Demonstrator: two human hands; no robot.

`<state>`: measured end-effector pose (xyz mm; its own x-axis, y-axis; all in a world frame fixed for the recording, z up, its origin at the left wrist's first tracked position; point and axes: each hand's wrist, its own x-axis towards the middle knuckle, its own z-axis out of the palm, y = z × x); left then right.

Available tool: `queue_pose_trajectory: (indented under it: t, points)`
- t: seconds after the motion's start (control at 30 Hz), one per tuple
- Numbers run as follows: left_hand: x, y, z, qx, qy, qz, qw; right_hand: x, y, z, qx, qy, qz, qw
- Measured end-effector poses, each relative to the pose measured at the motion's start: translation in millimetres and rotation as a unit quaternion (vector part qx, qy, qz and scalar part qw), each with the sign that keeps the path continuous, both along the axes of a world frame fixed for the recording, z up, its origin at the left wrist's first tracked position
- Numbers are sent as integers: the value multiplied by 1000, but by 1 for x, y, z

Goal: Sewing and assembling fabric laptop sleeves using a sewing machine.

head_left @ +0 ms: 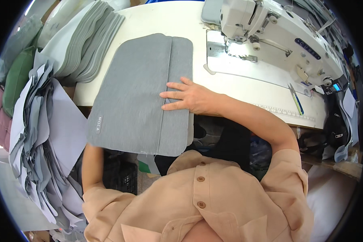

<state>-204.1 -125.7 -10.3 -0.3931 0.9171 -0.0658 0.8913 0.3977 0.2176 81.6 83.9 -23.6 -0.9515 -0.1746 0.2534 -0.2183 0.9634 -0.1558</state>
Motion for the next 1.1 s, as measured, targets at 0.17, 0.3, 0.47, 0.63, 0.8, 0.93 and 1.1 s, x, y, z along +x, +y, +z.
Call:
queue_pose_trajectory:
  t: [0.17, 0.3, 0.47, 0.63, 0.8, 0.93, 1.1]
  points:
    - [-56, -11, 111, 169, 100, 68, 978, -5, 0, -2, -29, -3, 45, 999]
    - [0, 85, 143, 396, 145, -8, 907, 1, 4, -8, -22, -21, 31, 999]
    - [71, 239, 38, 200, 76, -169, 962, -4, -3, -3, -26, 22, 33, 999]
    - [92, 271, 8, 122, 106, -159, 974, -4, 0, -8, -47, 42, 17, 998]
    - [73, 276, 13, 169, 97, -158, 968, -4, 1, -11, -52, 60, 9, 997]
    - [64, 272, 20, 185, -71, -153, 968, -2, 2, -7, -48, 45, -4, 998]
    - [67, 269, 25, 85, -69, -93, 990, 0, 1, -6, -47, 36, -12, 998]
